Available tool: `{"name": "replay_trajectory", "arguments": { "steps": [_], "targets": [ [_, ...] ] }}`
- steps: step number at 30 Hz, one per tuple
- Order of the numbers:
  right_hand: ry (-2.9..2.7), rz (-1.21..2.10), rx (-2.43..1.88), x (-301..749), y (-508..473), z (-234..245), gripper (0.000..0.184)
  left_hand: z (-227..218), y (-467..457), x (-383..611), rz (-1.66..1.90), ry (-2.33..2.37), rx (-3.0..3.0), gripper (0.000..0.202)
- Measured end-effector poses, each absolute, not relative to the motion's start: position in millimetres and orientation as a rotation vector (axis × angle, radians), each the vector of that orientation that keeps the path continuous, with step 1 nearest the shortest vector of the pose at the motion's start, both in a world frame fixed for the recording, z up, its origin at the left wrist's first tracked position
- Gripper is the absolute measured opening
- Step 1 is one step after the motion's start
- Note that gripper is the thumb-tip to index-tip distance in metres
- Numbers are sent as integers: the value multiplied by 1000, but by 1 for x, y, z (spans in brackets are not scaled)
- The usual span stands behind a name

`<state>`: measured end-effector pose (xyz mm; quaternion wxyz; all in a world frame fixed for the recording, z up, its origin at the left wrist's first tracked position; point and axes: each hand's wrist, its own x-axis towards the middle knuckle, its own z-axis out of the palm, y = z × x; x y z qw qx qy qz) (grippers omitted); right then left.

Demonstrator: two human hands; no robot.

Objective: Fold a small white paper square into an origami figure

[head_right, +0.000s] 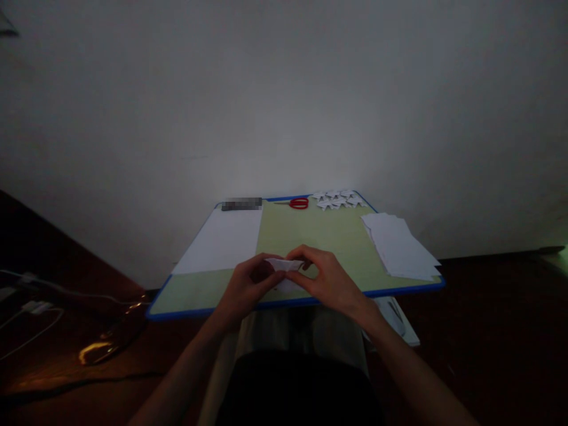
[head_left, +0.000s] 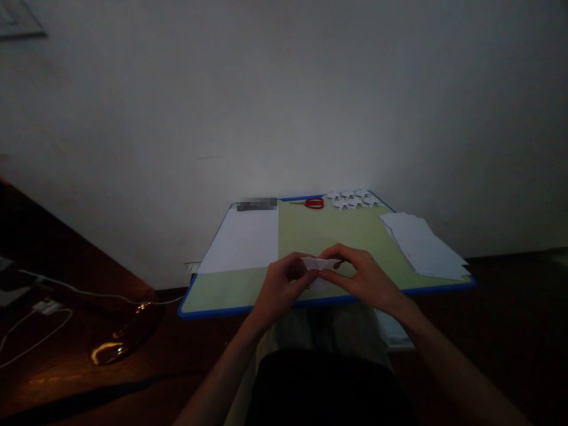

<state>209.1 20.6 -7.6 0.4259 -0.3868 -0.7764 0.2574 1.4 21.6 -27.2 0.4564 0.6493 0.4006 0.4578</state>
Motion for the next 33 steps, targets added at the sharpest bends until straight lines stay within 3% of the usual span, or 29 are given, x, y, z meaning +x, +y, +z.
{"name": "replay_trajectory", "arguments": {
  "steps": [8, 15, 19, 21, 24, 27, 33],
  "targets": [
    [-1961, 487, -909, 205, 14, -14, 5, -26, 17, 2, 1109, 948, 1382, 29],
    [-2139, 300, -775, 207, 13, -15, 14, -28, 18, -3, 1083, 809, 979, 28],
    [-2316, 241, -790, 214, 13, -16, 48, -31, 24, -7, 1056, 780, 819, 25],
    [-2349, 144, -786, 217, 17, -19, 45, -30, 25, -10, 1011, 778, 822, 22],
    [-2288, 59, -751, 219, 22, -23, 23, -27, 23, -17, 939, 830, 1104, 28],
    [-2211, 40, -725, 217, 24, -24, 14, -20, 18, -23, 1028, 935, 1650, 33],
    [-2096, 11, -675, 213, 19, -25, 13, -4, 14, -21, 1219, 871, 2263, 6]
  ]
}}
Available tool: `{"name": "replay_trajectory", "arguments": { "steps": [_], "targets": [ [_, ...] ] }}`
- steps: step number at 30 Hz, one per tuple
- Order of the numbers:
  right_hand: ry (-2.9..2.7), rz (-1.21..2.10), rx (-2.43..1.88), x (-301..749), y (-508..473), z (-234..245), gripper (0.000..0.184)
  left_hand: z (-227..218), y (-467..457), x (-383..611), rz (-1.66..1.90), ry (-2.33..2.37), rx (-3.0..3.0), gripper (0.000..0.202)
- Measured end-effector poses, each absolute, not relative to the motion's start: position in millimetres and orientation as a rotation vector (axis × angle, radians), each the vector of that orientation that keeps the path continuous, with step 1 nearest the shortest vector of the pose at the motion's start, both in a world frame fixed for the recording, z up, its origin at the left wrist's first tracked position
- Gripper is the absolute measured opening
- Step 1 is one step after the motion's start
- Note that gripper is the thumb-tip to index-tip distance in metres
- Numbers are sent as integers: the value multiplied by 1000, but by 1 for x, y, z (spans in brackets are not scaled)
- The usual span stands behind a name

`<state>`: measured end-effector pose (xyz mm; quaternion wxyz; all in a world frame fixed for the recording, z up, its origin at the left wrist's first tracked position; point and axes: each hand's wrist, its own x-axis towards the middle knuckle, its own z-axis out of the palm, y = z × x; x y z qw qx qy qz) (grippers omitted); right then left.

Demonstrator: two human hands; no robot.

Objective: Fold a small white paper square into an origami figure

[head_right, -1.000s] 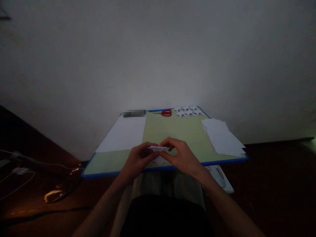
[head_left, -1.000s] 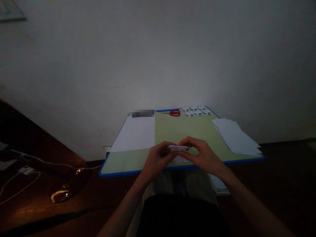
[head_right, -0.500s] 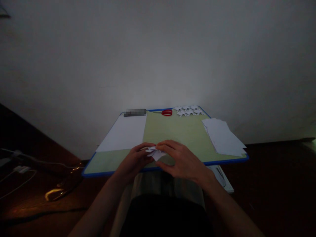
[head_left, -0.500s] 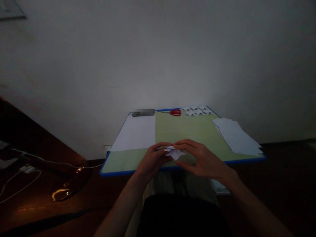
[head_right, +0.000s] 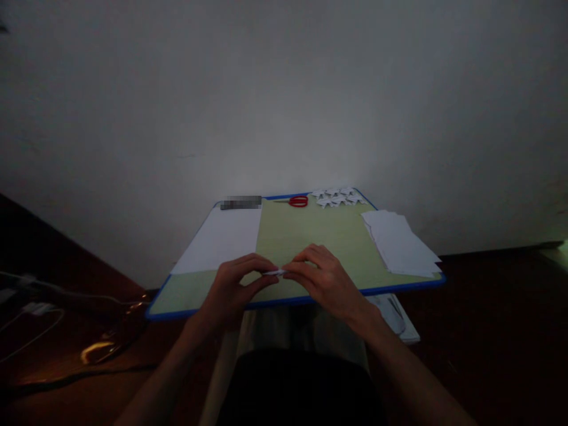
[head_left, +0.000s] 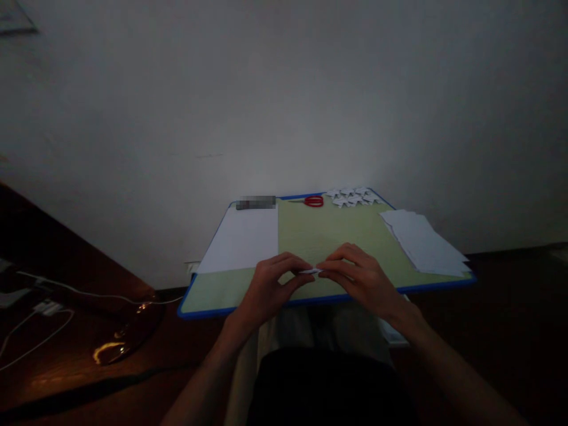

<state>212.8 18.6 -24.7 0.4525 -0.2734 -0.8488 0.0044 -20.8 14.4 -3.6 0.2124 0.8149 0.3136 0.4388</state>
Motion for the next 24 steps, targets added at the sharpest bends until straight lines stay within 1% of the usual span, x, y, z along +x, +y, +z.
{"name": "replay_trajectory", "arguments": {
  "steps": [3, 6, 11, 14, 18, 24],
  "targets": [
    [-2083, -26, -654, 212, 15, -23, 12, -3, 13, -19, 1244, 844, 2349, 10],
    [-2090, -51, -642, 211, 12, -20, 12, -8, 14, -18, 1308, 881, 2399, 7],
    [-2123, 5, -683, 212, 13, -16, 16, -20, 16, -16, 1396, 925, 2526, 7],
    [-2165, 2, -702, 213, 13, -15, 13, -21, 15, -17, 1364, 904, 2575, 6],
    [-2189, -65, -641, 214, 9, -10, 17, -17, 12, -21, 1332, 831, 2594, 6],
    [-2293, -150, -585, 216, 18, -4, 15, -21, 25, -24, 1366, 756, 2585, 5]
  ]
}}
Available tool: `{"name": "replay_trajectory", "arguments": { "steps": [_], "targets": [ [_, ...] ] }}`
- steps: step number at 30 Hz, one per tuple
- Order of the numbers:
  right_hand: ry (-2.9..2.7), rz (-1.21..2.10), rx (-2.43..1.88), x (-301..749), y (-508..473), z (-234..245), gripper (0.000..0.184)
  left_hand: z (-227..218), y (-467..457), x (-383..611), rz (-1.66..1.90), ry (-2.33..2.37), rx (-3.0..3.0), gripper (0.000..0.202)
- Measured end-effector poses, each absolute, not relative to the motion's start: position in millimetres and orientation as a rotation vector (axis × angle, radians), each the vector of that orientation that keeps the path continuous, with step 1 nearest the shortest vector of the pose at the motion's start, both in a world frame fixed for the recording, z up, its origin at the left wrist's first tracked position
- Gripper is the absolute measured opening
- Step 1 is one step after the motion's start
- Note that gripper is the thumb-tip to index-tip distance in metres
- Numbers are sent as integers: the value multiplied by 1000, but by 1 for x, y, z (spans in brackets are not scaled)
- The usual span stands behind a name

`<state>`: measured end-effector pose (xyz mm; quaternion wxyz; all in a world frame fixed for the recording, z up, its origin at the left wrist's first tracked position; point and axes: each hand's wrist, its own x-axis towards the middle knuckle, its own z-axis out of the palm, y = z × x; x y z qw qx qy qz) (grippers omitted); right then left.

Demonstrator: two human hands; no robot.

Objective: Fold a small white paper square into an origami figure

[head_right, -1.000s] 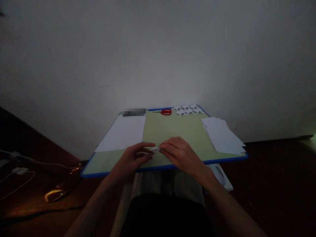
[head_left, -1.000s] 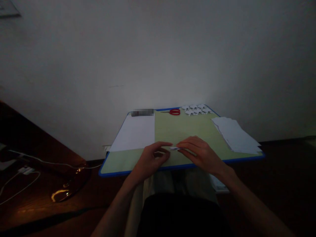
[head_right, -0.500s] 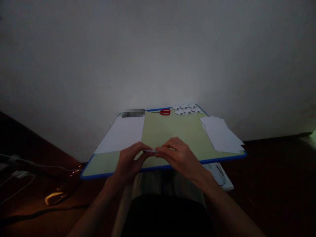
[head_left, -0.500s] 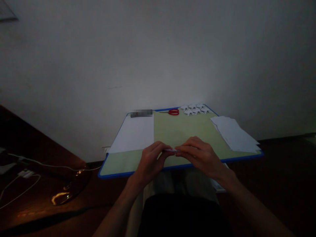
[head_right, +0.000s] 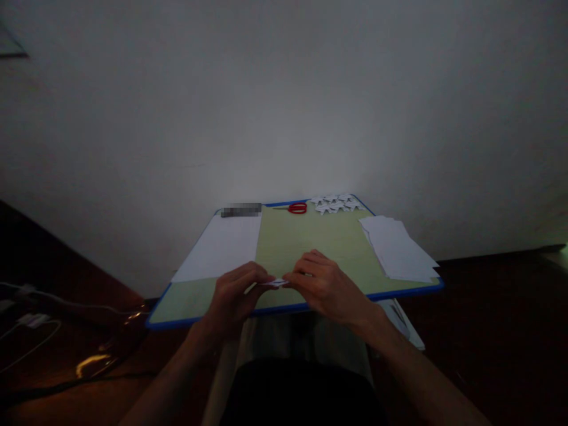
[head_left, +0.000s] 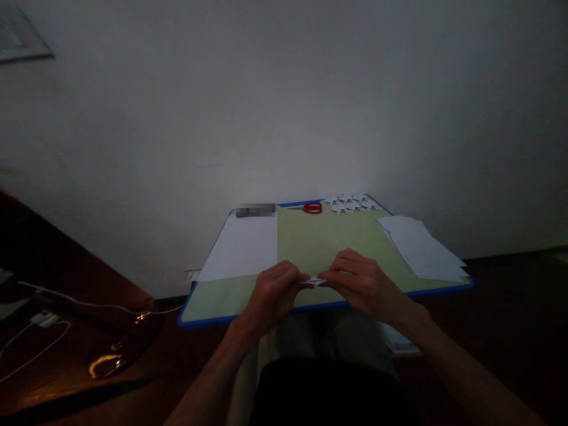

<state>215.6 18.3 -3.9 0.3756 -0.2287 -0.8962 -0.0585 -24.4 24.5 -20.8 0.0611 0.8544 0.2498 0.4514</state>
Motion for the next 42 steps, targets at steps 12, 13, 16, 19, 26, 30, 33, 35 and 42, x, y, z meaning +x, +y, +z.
{"name": "replay_trajectory", "arguments": {
  "steps": [12, 13, 16, 19, 26, 30, 33, 35, 42],
  "targets": [
    [-2500, -255, -890, 218, 45, -43, 23, -38, 49, -41, 977, 923, 2644, 25],
    [-2497, -199, -899, 219, 43, -42, 27, -39, 49, -42, 963, 917, 2636, 24],
    [-2462, -95, -905, 221, 39, -41, 31, -38, 50, -43, 957, 901, 2622, 24],
    [-2429, -111, -876, 222, 40, -43, 26, -36, 51, -41, 939, 893, 2658, 22],
    [-2402, -149, -883, 214, 37, -54, 22, -32, 49, -32, 678, 975, 2930, 18],
    [-2413, -228, -897, 210, 34, -56, 18, -31, 43, -25, 573, 1043, 3048, 15],
    [-2463, -286, -917, 209, 34, -55, 18, -28, 40, -19, 481, 1088, 3069, 9],
    [-2497, -309, -931, 208, 34, -53, 17, -28, 38, -17, 461, 1134, 3068, 8],
    [-2544, -250, -978, 205, 35, -49, 15, -26, 35, -15, 426, 1169, 3074, 7]
  ]
}}
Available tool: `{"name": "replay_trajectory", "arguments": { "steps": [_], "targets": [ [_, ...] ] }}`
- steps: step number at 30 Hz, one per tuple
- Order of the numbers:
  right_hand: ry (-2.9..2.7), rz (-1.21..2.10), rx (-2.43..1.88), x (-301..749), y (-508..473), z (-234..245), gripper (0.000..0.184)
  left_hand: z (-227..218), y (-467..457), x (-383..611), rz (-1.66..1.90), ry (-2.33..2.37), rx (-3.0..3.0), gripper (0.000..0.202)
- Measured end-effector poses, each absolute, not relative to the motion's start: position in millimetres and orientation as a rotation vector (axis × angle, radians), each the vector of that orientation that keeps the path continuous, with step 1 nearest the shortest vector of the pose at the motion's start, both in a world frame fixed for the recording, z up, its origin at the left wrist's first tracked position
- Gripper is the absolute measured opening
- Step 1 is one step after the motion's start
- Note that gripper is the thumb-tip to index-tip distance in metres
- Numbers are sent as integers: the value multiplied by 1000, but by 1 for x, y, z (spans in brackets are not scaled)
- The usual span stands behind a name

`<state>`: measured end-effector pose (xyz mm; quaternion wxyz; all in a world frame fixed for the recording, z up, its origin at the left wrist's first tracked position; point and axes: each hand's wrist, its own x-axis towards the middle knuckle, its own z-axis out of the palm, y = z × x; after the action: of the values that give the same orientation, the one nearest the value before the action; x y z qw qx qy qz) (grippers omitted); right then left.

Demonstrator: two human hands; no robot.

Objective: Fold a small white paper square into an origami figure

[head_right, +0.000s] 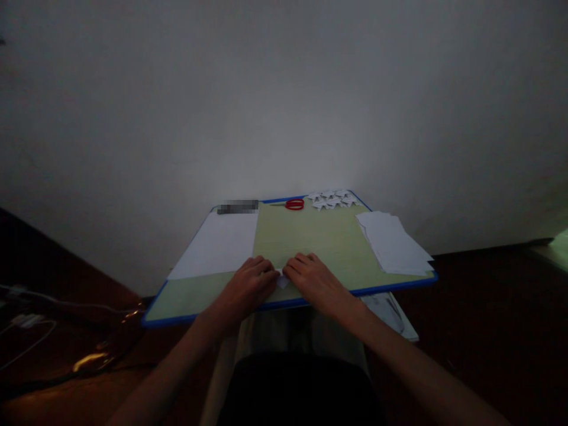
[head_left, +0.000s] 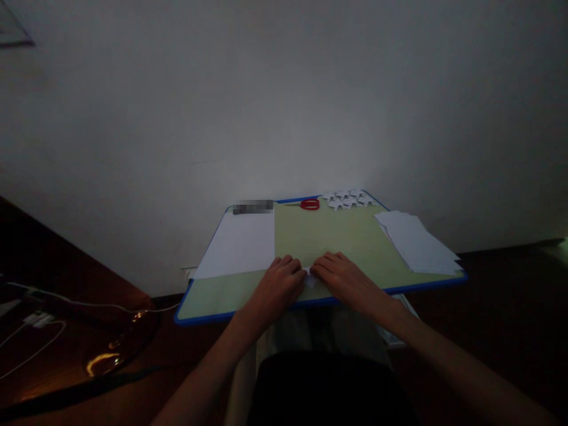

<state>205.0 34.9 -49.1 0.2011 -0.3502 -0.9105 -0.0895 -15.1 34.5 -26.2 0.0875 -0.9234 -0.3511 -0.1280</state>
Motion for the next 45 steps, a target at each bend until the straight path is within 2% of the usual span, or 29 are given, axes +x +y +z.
{"name": "replay_trajectory", "arguments": {
  "steps": [11, 17, 28, 34, 39, 45],
  "targets": [
    [-2493, 101, -1019, 204, 47, -36, 18, -33, 48, -13, -828, -1494, -2902, 18],
    [-2537, 112, -1076, 197, 62, -24, 16, -24, 58, -6, -801, -1626, -2857, 17],
    [-2592, 6, -986, 201, 52, -28, 8, -27, 46, -12, -768, -1529, -2893, 16],
    [-2580, 128, -1032, 195, 51, -24, 14, -26, 48, -6, -808, -1692, -2846, 14],
    [-2581, 320, -1108, 195, 66, -19, 20, -12, 61, -4, -691, -1835, -2909, 15],
    [-2697, 759, -1135, 196, 106, 1, 24, 11, 90, -7, -321, -1893, -3178, 19]
  ]
}}
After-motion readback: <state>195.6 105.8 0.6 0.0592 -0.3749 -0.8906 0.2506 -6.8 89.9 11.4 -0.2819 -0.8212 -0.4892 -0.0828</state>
